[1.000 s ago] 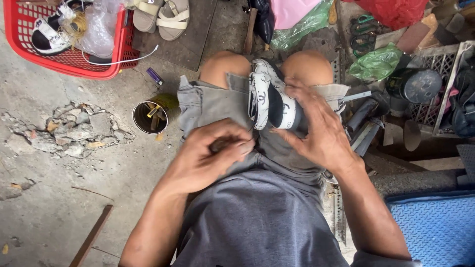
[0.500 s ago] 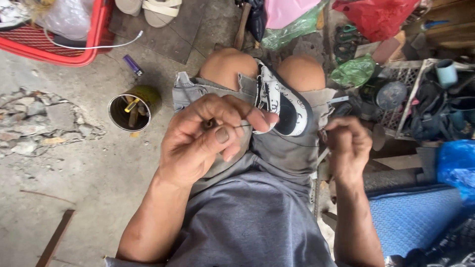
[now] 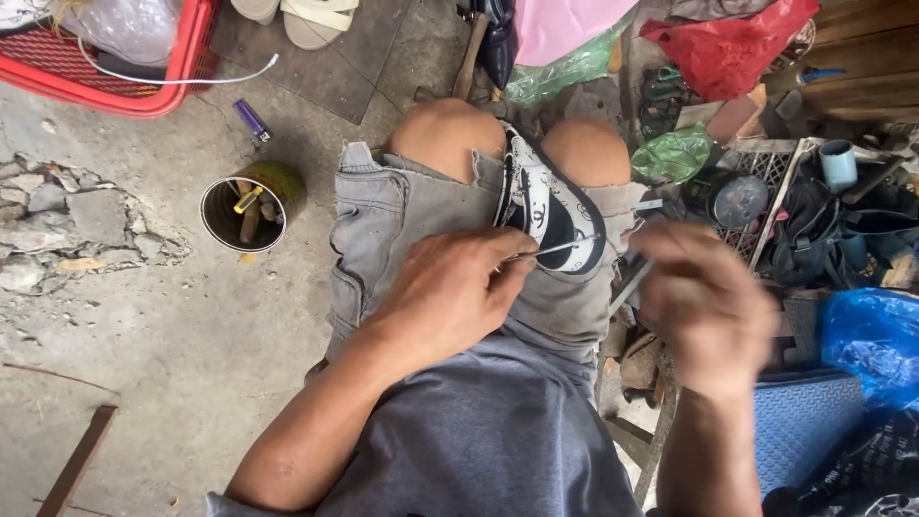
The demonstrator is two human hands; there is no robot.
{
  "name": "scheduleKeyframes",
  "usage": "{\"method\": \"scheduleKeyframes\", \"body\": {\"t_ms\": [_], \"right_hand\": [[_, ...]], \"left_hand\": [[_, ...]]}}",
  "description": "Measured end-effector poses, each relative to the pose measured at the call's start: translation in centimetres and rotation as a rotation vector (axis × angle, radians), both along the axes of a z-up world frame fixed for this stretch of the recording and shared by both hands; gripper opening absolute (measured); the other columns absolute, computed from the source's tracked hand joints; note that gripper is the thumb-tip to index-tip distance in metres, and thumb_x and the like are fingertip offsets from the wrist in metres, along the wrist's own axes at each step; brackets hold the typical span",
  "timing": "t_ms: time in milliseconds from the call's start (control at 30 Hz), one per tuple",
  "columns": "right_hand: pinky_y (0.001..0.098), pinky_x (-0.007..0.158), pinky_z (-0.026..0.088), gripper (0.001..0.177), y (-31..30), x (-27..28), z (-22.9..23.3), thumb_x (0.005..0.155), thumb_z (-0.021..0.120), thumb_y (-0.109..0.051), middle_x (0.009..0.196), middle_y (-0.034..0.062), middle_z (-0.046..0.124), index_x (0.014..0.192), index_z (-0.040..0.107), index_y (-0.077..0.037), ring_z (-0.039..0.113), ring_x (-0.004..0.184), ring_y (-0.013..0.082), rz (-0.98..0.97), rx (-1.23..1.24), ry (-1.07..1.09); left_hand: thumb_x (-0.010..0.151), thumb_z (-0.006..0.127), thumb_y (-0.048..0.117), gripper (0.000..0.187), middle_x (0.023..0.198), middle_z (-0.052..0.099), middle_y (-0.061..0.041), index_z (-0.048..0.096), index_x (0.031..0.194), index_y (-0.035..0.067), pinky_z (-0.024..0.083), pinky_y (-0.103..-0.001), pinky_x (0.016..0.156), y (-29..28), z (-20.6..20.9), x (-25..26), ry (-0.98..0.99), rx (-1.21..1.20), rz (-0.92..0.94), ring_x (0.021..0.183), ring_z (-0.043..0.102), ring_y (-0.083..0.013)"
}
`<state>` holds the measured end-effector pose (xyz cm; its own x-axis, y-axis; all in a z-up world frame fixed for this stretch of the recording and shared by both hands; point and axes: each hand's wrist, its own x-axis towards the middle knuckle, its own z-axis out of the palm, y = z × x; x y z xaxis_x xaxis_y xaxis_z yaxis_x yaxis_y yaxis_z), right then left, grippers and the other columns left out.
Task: Hand-stitching the upper part of a shoe to the sole using a needle and thread in a workshop.
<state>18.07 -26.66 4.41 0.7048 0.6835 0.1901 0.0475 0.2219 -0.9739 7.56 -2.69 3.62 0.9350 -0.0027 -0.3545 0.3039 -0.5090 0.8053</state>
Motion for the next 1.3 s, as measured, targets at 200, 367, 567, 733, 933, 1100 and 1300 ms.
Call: {"method": "scheduleKeyframes", "body": {"t_ms": [200, 367, 567, 733, 933, 1100, 1300], "right_hand": [[0.0361, 0.056, 0.050, 0.058, -1.0, -1.1, -7.6, 0.090, 0.079, -0.053, 0.060, 0.0092, 0.049, 0.092, 0.065, 0.003, 0.052, 0.053, 0.0254, -0.119, -0.854, -0.807], [0.0302, 0.045, 0.040, 0.059, -4.3, -3.6, -13.1, 0.087, 0.082, -0.055, 0.046, -0.0042, 0.042, 0.056, 0.049, -0.017, 0.045, 0.042, 0.0204, -0.335, -0.758, -0.779], [0.0381, 0.052, 0.046, 0.040, 2.9, -4.5, -5.1, 0.097, 0.071, -0.039, 0.057, 0.0086, 0.052, 0.075, 0.059, -0.008, 0.063, 0.057, 0.0290, -0.406, -0.901, -0.476], [0.0331, 0.047, 0.035, 0.043, 0.3, -3.9, -3.2, 0.099, 0.051, -0.046, 0.060, -0.0024, 0.049, 0.079, 0.052, -0.008, 0.045, 0.056, 0.0117, -0.398, -0.941, -0.211], [0.0342, 0.059, 0.041, 0.035, -1.4, -2.8, -5.4, 0.097, 0.051, -0.041, 0.075, 0.0020, 0.056, 0.088, 0.055, -0.007, 0.050, 0.068, 0.0147, -0.292, -0.913, 0.036], [0.0329, 0.070, 0.047, 0.031, -0.6, -2.6, -5.3, 0.100, 0.047, -0.034, 0.086, 0.0017, 0.062, 0.099, 0.062, -0.007, 0.058, 0.080, 0.0160, -0.266, -0.778, 0.077], [0.0298, 0.057, 0.032, 0.028, -0.9, -1.7, -5.4, 0.099, 0.048, -0.032, 0.066, -0.0072, 0.040, 0.076, 0.043, -0.017, 0.036, 0.061, 0.0090, -0.242, -0.780, 0.187]], "left_hand": [[0.096, 0.057, 0.013, 0.020, 0.088, 0.078, -0.019, 0.074, 0.105, 0.008, 0.062, -0.044, 0.064, -0.9, -0.2, 0.4, -0.090, -0.506, 0.246, 0.086, 0.079, -0.0356], [0.095, 0.058, 0.013, 0.019, 0.086, 0.078, -0.019, 0.073, 0.103, 0.005, 0.064, -0.050, 0.062, -2.7, -1.0, 1.7, -0.089, -0.415, 0.194, 0.086, 0.077, -0.0409], [0.092, 0.067, -0.002, 0.024, 0.111, 0.072, -0.023, 0.071, 0.116, 0.000, 0.059, -0.046, 0.085, 2.6, -0.4, -1.7, -0.477, -0.006, 0.426, 0.105, 0.072, -0.0413], [0.107, 0.046, 0.010, 0.035, 0.131, 0.055, -0.021, 0.053, 0.138, -0.005, 0.053, -0.041, 0.105, 2.1, 4.6, -4.1, -0.365, 0.096, 0.328, 0.125, 0.059, -0.0338], [0.107, 0.059, 0.021, 0.053, 0.095, 0.057, 0.000, 0.039, 0.156, 0.027, 0.058, -0.028, 0.037, -5.3, 1.8, -2.8, -0.212, 0.072, -0.123, 0.045, 0.046, -0.0104], [0.107, 0.054, 0.022, 0.052, 0.100, 0.057, -0.006, 0.042, 0.157, 0.018, 0.053, -0.026, 0.034, -5.9, -0.4, -2.1, -0.221, 0.318, -0.157, 0.044, 0.050, -0.0088], [0.102, 0.062, 0.018, 0.053, 0.095, 0.054, -0.001, 0.047, 0.153, 0.021, 0.054, -0.029, 0.038, -5.7, -1.0, -1.5, -0.243, 0.323, -0.137, 0.047, 0.050, -0.0094]]}}
